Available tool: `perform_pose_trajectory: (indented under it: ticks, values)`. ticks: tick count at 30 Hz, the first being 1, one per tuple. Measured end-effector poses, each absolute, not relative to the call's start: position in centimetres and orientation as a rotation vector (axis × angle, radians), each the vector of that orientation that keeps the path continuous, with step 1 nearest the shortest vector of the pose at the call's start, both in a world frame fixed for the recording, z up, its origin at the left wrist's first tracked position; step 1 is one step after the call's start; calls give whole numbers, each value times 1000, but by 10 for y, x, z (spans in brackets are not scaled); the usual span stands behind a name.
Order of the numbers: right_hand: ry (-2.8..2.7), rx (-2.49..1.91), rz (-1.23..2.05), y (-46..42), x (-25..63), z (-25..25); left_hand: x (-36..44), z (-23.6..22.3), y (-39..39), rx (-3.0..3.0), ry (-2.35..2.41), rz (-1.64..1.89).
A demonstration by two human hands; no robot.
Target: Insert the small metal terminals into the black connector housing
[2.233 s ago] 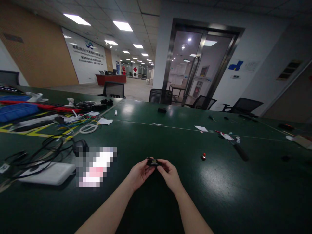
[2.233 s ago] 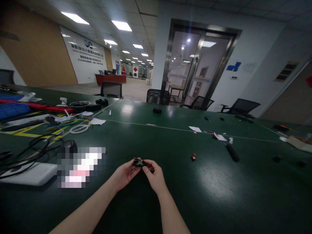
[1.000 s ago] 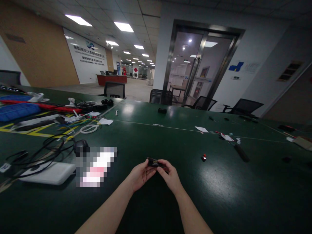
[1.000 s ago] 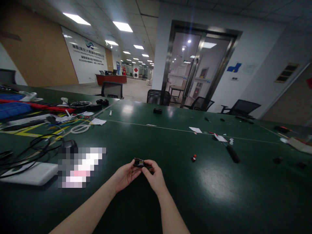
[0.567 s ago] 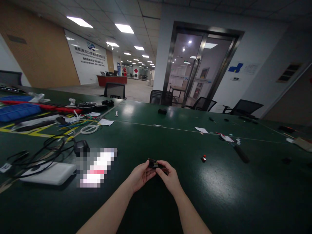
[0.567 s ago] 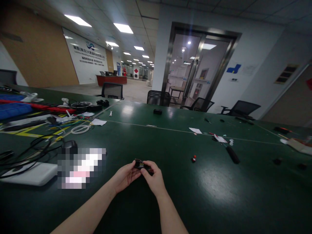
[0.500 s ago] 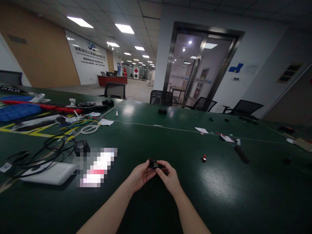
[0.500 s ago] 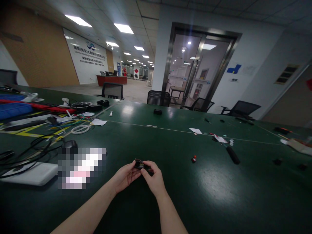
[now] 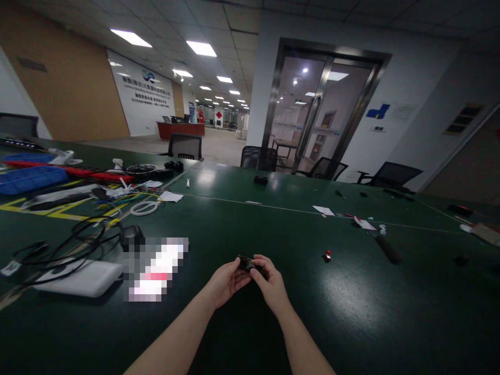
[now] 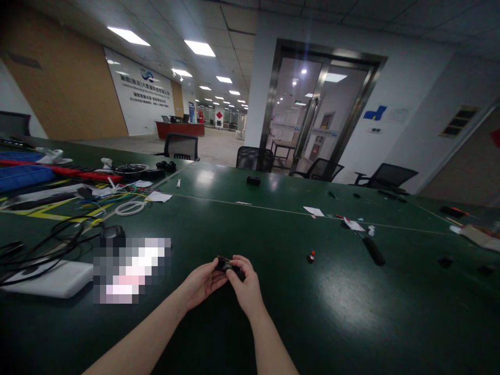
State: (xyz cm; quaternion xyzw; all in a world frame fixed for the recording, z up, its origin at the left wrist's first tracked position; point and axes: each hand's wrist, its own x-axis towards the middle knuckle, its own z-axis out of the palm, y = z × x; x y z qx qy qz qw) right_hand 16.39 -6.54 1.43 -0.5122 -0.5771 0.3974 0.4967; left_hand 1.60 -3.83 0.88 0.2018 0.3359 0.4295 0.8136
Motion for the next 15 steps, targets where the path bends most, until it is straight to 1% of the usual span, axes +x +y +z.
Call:
perform_pose_trajectory:
  ticks: [9, 15]
  values:
    - [-1048, -1143, 1095, -62, 167, 11, 14, 7, -38, 462, 702, 916]
    - [-906, -1126, 1050, -58, 178, 8, 13, 5, -36, 429, 682, 915]
